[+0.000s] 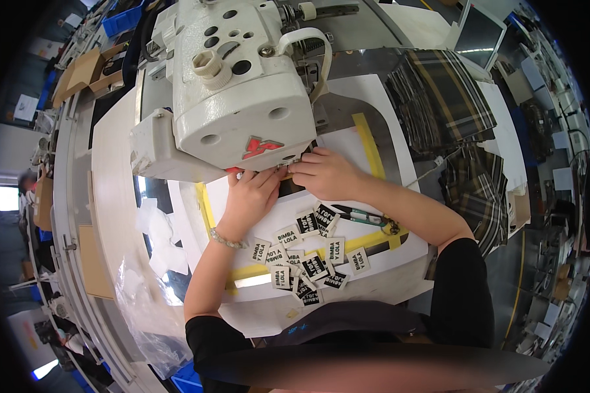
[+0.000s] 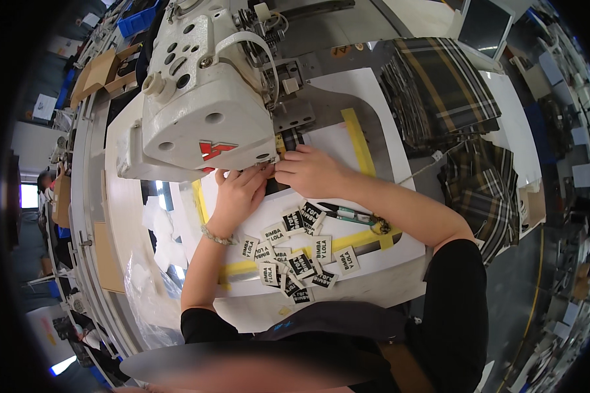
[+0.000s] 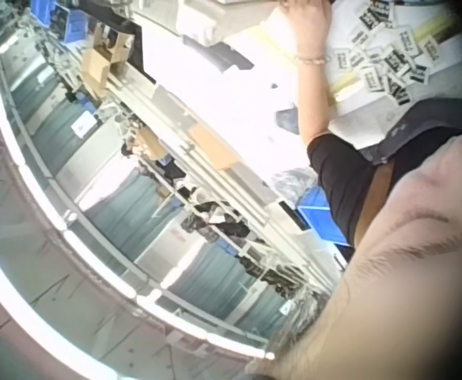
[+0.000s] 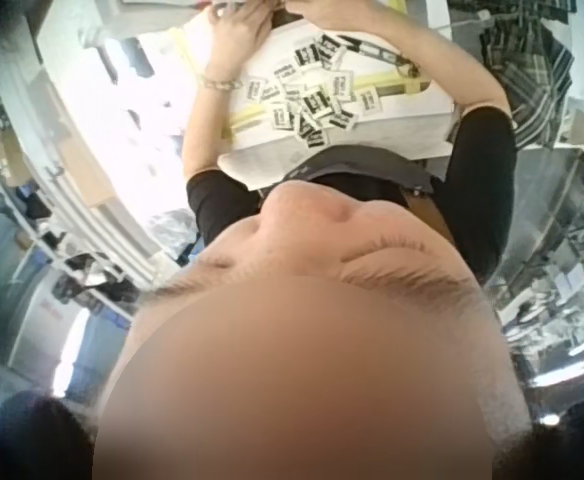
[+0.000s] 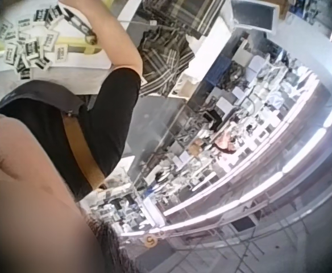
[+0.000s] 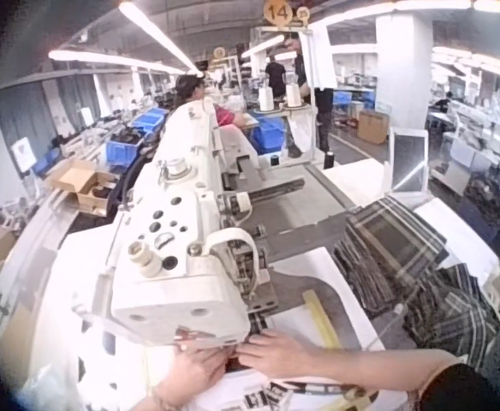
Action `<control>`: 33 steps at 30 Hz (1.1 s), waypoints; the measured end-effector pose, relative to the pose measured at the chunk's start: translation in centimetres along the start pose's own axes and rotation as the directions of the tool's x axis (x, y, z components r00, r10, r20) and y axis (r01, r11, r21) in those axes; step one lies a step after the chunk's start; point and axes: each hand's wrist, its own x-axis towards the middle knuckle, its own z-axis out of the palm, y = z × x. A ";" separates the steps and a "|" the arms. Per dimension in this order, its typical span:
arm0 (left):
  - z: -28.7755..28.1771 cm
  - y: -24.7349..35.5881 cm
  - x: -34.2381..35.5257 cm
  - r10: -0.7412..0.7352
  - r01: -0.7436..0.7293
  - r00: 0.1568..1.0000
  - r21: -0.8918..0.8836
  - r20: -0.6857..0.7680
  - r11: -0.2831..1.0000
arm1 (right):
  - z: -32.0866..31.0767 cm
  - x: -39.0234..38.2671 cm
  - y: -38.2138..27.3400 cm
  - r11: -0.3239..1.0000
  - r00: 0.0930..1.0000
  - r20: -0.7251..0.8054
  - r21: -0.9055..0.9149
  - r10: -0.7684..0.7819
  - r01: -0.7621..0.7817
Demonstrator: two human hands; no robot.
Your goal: The recorder is sewing labels onto pieces of plaid fabric using an industrial sewing machine.
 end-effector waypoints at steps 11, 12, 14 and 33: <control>-0.6 0.1 0.0 -0.067 0.067 0.997 -0.008 0.039 0.998 | -0.5 -0.1 0.9 0.993 0.980 -0.184 0.075 -0.072 0.087; -0.1 -0.4 -0.3 -0.064 0.065 0.998 -0.023 0.027 0.998 | -0.5 0.2 0.9 0.987 0.957 -0.276 0.097 -0.095 0.126; 0.2 -0.9 -0.5 -0.060 0.060 0.998 -0.033 0.009 0.998 | -0.3 0.2 1.2 0.987 0.952 -0.289 0.089 -0.103 0.134; -2.6 -1.6 1.2 -0.161 0.208 0.951 -0.164 0.263 0.964 | -0.5 0.7 2.1 0.992 0.923 -0.374 0.116 0.088 -0.048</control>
